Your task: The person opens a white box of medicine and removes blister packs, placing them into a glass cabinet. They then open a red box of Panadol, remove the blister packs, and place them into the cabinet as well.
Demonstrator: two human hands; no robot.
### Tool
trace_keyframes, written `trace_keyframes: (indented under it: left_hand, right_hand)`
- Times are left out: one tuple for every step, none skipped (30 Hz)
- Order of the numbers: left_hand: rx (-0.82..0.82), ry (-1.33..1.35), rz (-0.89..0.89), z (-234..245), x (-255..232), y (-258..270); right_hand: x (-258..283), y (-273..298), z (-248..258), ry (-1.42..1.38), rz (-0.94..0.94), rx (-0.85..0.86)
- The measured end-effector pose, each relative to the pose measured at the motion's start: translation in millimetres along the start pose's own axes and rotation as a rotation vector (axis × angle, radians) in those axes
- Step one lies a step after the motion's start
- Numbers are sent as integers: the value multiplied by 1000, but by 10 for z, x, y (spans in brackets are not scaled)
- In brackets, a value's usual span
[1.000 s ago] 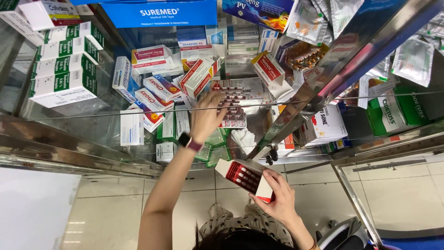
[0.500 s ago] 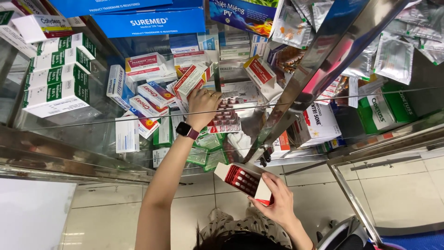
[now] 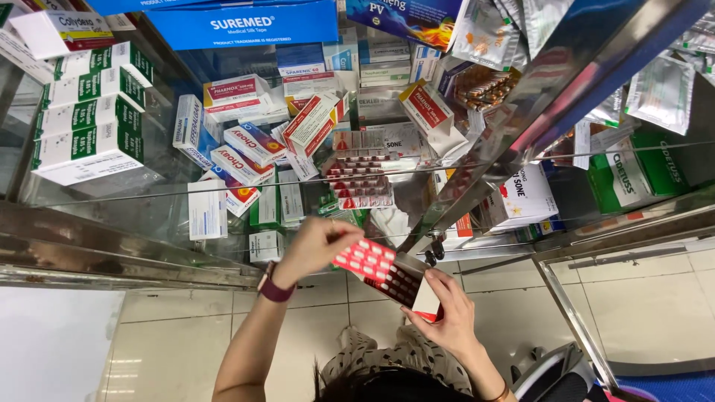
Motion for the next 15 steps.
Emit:
trace_keyframes:
  left_hand:
    - [-1, 0, 2, -48, -1, 34]
    - [41, -41, 12, -115, 1, 72]
    - [83, -83, 22, -181, 3, 113]
    - [79, -83, 24, -221, 0, 117]
    - [94, -124, -26, -269, -23, 124]
    - [109, -165, -77, -319, -47, 124]
    - [105, -164, -77, -338, -23, 107]
    - [118, -198, -90, -370, -5, 84]
    - [131, -232, -102, -403, 12, 61]
    - [130, -232, -106, -378, 3, 1]
    - [94, -265, -82, -339, 2, -62]
    - [60, -299, -56, -299, 0, -120]
    - [59, -299, -59, -279, 58, -242]
    - [-27, -417, 55, -211, 158, -362]
    - [-115, -534, 170, -138, 250, -472]
  right_hand:
    - [11, -18, 0, -1, 0, 2]
    - [25, -35, -2, -7, 8, 11]
    - [40, -51, -3, -13, 15, 20]
    - [44, -50, -15, -15, 18, 23]
    - [43, -49, -32, -21, 7, 39]
    - [40, -50, -45, -26, -2, 54]
    - [50, -55, -55, -27, 2, 56]
    - [59, -58, -58, -34, 4, 55]
    - [66, -61, -60, -41, 5, 53]
    - [72, -63, -53, -38, 8, 52]
    - [79, -66, -43, -42, 16, 49]
    - [90, -65, -35, -47, 23, 46]
    - [82, -51, -29, -45, 24, 44]
    - [67, -39, -30, -41, 8, 47]
    - [52, -27, -31, -37, -9, 49]
Point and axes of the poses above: each hand's wrist, its own y-axis away from the middle knuckle, its own z-axis out of the back of the hand, x = y × z, the point moved 4 cm from there along -y, towards the middle knuckle, and after that the axes turned 2 degrees about -y, right-handed, at the moved point
